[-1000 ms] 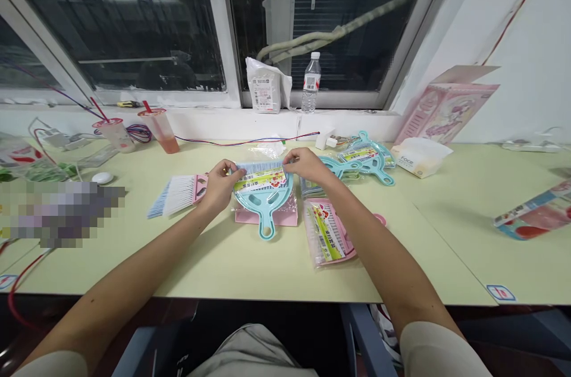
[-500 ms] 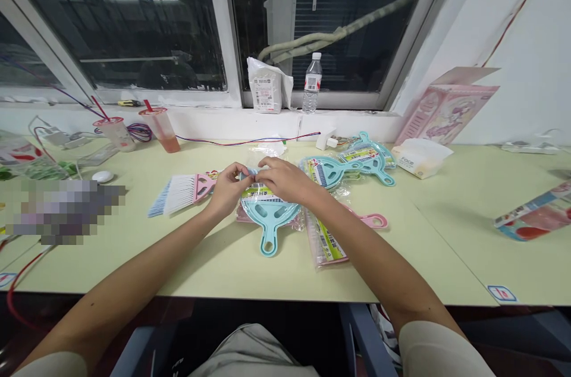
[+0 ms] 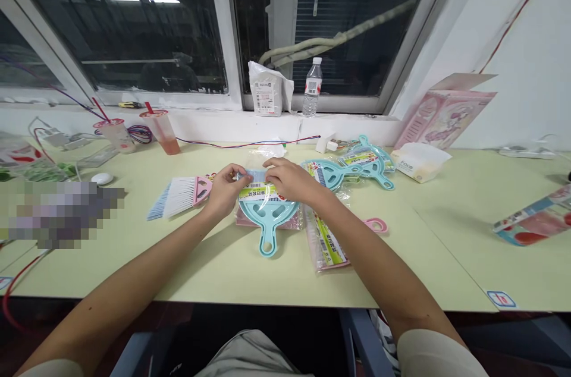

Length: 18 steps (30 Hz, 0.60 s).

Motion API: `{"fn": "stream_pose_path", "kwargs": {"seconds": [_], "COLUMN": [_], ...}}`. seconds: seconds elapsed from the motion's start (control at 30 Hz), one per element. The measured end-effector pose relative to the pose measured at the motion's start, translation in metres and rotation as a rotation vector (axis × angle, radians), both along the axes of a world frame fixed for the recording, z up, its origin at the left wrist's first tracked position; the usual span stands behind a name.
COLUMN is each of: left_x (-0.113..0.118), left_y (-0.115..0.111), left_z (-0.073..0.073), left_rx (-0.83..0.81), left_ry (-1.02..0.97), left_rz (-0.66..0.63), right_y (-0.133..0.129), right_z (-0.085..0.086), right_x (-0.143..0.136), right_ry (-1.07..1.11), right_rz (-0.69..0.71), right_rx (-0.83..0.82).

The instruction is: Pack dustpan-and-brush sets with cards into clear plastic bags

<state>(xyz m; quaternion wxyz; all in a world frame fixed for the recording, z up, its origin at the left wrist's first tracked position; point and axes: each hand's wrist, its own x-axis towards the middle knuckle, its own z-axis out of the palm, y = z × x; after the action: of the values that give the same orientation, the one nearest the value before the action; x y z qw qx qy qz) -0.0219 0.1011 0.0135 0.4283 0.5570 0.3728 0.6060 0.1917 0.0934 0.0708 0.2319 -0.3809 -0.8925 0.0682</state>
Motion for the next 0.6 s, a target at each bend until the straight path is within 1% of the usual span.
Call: {"fn": "stream_pose_path", "kwargs": {"seconds": [0.13,0.3,0.43,0.5,0.53,0.6], "left_x": [-0.001,-0.006,-0.011,-0.012,-0.013,-0.014], "left_y": [0.000,0.006,0.013,0.015,0.016,0.017], "left_z": [0.002,0.006,0.008,0.007,0.007,0.008], "left_rx": [0.009,0.013,0.018,0.014,0.012,0.000], "left_ry": [-0.038,-0.109,-0.152,-0.155,-0.158,-0.174], "left_rz": [0.010,0.050,0.066,0.078,0.087,0.104], "right_y": [0.002,0.014,0.026,0.031,0.033,0.035], "right_z": [0.004,0.005,0.005,0.003,0.002,0.000], "right_x": [0.006,0.024,0.035,0.037,0.037,0.036], "right_ry": [0.039,0.082,0.197,0.312,0.382,0.544], "right_rz": [-0.026,-0.054,-0.119,-0.171,-0.191,-0.191], "right_rx": [-0.027,-0.060,-0.100,-0.184,-0.255,-0.448]}}
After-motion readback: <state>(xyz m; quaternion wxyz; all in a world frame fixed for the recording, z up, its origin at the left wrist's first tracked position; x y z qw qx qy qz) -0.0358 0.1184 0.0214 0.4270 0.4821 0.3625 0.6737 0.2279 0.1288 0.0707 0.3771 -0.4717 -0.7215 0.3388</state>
